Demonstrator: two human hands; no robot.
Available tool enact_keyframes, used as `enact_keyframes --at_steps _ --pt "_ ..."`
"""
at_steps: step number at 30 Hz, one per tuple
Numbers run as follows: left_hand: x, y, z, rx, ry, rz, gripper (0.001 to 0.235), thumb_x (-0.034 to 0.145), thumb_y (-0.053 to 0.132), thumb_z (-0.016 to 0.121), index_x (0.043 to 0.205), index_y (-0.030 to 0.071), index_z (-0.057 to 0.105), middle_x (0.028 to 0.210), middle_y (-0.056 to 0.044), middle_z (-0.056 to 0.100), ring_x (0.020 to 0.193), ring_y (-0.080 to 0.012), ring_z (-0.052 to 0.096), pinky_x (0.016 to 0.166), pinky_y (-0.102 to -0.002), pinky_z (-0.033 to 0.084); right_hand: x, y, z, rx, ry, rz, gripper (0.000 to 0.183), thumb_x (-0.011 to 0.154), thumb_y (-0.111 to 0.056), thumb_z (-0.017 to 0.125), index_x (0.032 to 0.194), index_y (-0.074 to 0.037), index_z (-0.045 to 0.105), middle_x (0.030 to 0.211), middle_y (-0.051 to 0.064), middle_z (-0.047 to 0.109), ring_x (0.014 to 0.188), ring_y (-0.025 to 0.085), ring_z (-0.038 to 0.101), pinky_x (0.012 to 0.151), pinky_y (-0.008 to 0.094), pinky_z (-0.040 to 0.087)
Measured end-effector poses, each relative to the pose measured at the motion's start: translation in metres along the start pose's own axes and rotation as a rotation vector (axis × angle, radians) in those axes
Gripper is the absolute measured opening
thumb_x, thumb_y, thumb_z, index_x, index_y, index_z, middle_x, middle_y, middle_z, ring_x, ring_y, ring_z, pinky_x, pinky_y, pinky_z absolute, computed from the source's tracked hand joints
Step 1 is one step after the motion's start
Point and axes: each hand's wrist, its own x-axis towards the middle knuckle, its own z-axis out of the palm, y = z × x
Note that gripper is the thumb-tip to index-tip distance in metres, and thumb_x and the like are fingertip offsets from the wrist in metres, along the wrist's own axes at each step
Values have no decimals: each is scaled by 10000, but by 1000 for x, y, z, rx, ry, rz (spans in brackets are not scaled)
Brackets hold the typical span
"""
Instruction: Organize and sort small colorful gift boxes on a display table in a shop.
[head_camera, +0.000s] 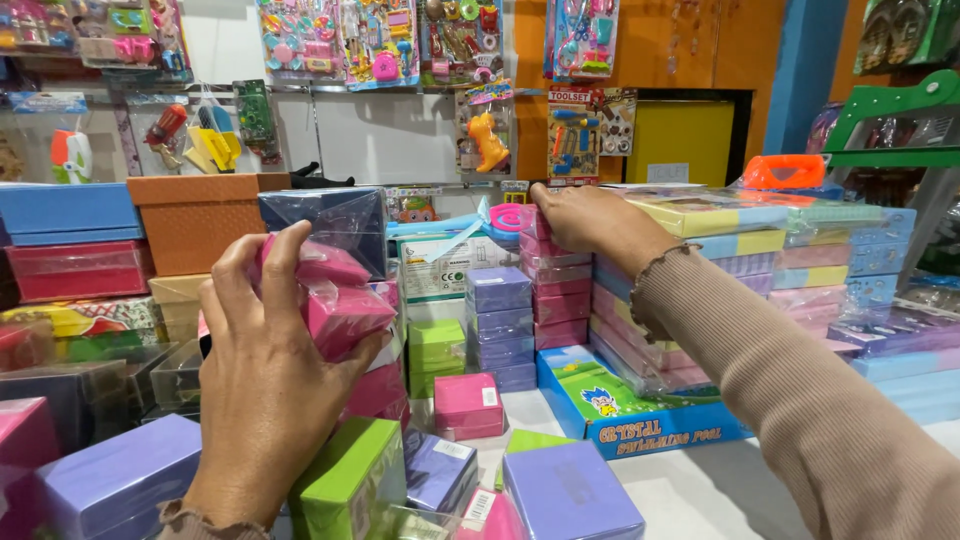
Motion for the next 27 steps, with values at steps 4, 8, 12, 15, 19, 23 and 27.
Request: enact_keyframes --at_steps 4,8,12,15,19,23,27 --pt "0 -1 1 2 12 4 1025 598 315 937 1458 125 412 1386 -193 417 1269 -436 454 903 -537 510 -15 -17 -5 6 -5 19 440 849 -80 614 1264 -27 476 1126 239 692 1054 419 673 860 524 540" --pt "0 -3 1 -4 18 3 1048 584 329 943 1461 129 404 1390 -197 409 1269 -432 454 889 -531 517 -55 -64 -26 84 379 -399 471 768 -140 633 1227 -49 584 1070 200 734 966 348 727 805 471 562" --pt "-2 -4 1 -33 0 0 1061 580 322 936 1468 126 389 1404 -201 398 1278 -430 450 871 -522 522 -95 -120 -12 466 -331 -568 452 855 -362 734 1215 -108 635 1071 116 748 959 302 735 827 431 581" --pt "-2 -3 1 -12 9 25 1053 595 356 941 1467 123 400 1394 -207 406 1283 -435 449 889 -528 514 -106 -146 10 328 -347 -500 534 886 -405 728 1322 -135 579 1090 167 727 990 374 698 853 488 528" --pt "1 -1 1 -22 13 22 1043 586 344 937 1459 129 408 1391 -196 419 1287 -431 451 893 -525 513 -102 -148 38 287 -322 -491 663 813 -523 806 1272 -104 575 1106 174 690 1038 379 668 852 489 529" --pt "0 -3 1 -14 27 27 1049 580 349 938 1460 124 413 1384 -197 426 1271 -433 457 897 -529 513 -95 -149 52 339 -199 -571 694 755 -452 814 1289 -100 544 1093 154 682 1020 387 672 809 504 538" --pt "-2 0 1 -4 8 7 1042 581 342 934 1463 136 417 1391 -190 425 1276 -432 457 878 -534 519 -97 -155 66 343 -145 -584 698 740 -425 864 1246 -89 521 1109 183 618 1043 398 639 810 497 545"
